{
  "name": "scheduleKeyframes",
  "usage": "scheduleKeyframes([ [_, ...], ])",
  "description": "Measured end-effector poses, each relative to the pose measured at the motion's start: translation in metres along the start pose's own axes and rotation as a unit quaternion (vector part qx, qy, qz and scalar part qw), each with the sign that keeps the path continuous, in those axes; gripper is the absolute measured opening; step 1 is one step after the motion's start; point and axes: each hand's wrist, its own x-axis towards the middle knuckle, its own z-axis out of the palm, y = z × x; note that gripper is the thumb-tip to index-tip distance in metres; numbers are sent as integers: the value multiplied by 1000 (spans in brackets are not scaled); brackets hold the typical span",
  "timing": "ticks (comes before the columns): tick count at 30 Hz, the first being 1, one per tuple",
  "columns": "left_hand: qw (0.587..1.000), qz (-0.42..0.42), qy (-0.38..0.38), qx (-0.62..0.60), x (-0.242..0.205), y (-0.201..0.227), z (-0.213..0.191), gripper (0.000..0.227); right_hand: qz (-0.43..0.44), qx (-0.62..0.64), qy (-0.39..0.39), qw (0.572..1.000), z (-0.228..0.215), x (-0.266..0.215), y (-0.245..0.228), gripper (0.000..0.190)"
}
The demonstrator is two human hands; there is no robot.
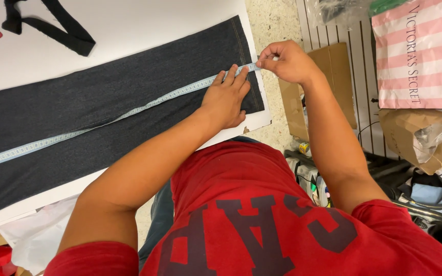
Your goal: Measuring and marking a pair of dark trousers on a work table using a measuring tape and chalk.
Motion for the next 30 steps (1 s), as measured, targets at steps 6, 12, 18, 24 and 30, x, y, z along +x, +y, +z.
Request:
scheduleKeyframes([
  [6,1000,0,-6,-1,2,1,-3,78,-8,-2,-14,1000,-1,3,0,10],
  [12,1000,0,-6,-3,4,1,-1,79,8,-2,-10,1000,2,6,6,12],
  [18,1000,0,-4,-20,3,0,-1,78,0,-14,-9,1000,3,8,10,15],
  [24,999,-2,18,-34,4,-2,7,77,-13,-15,-10,1000,4,5,11,7],
  [30,983,31,146,-106,-9,-12,13,71,6,-136,-21,991,-1,-3,7,25],
])
